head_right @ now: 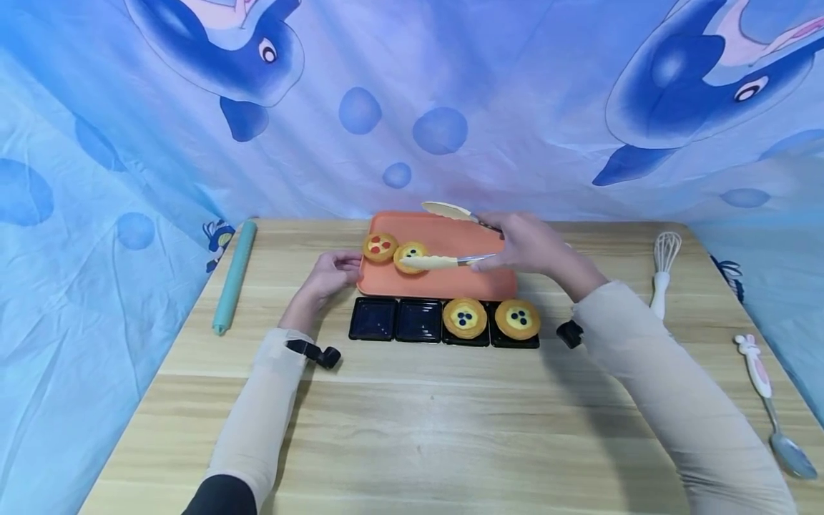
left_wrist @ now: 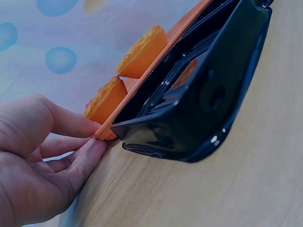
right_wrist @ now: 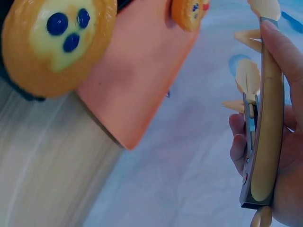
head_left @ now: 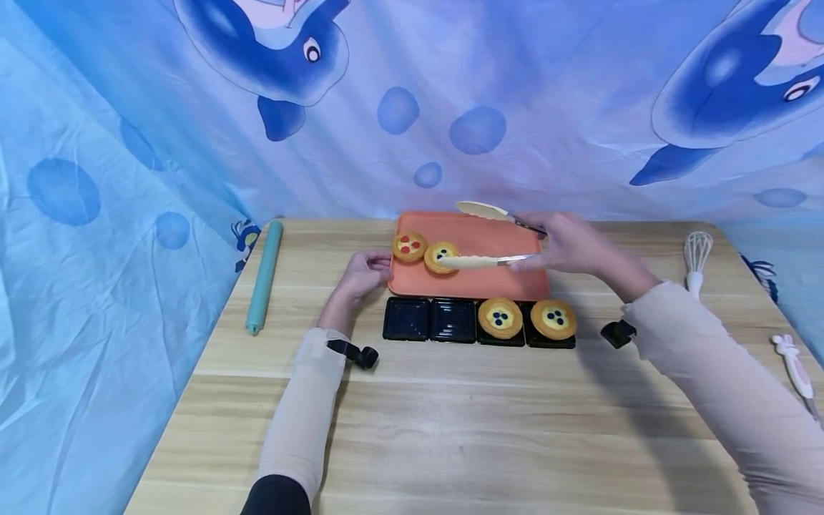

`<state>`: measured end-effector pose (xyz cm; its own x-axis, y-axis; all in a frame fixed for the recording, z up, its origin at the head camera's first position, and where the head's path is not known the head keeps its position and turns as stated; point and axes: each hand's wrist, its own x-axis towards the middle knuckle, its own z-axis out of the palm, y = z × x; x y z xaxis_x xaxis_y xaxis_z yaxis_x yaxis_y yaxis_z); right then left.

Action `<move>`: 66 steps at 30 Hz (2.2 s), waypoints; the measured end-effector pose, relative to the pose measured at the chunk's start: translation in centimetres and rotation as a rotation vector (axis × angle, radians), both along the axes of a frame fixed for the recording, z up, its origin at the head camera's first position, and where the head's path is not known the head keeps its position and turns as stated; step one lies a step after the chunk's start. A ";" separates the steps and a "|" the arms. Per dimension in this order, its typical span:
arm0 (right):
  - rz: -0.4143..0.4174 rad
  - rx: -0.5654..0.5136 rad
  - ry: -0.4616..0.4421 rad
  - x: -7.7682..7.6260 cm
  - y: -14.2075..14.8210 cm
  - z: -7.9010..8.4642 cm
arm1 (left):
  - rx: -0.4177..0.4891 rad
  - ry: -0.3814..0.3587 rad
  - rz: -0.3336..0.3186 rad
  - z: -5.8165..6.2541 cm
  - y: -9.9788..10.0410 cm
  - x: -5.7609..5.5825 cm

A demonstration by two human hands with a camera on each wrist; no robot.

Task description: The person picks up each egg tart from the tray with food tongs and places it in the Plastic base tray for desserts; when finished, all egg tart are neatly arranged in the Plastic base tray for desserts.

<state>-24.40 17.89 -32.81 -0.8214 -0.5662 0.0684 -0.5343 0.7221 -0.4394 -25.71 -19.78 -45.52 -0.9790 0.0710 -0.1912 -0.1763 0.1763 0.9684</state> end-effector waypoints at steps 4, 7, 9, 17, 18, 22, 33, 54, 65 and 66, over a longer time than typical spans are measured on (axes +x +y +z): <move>0.020 0.023 -0.045 -1.3 -1.2 -1.2 | -0.008 -0.009 0.014 0.2 -0.1 -0.1; 0.037 0.049 -0.065 -2.1 -2.1 -1.9 | -0.006 -0.008 0.022 0.3 -0.2 -0.2; 0.047 0.072 -0.068 -2.4 -2.6 -2.3 | 0.006 -0.008 0.019 0.3 -0.2 -0.3; 0.045 0.134 -0.055 -2.8 -3.9 -3.4 | 0.022 -0.009 0.015 -0.1 0.0 -0.3; 0.035 0.141 -0.054 -2.8 -4.0 -3.5 | 0.020 -0.005 0.014 -0.1 0.0 -0.2; 0.004 0.145 -0.050 -2.7 -4.1 -3.9 | 0.015 0.009 0.009 -0.1 0.1 -0.1; -0.014 0.148 -0.043 -2.4 -4.1 -3.9 | -0.014 0.015 0.005 0.1 0.2 0.0; 0.051 0.186 0.023 0.3 -2.5 -0.8 | -0.018 0.009 0.012 0.0 0.1 -0.1; 0.147 0.159 0.048 3.9 -1.5 -1.2 | -0.008 0.002 0.013 0.2 0.2 0.0; 0.152 0.155 0.050 4.2 -1.5 -1.3 | -0.006 -0.001 0.015 0.2 0.2 0.0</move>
<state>-20.23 16.38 -34.09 -0.7235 -0.6903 0.0097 -0.6608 0.6883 -0.2993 -25.69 -19.57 -45.28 -0.9796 0.0552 -0.1930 -0.1804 0.1797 0.9670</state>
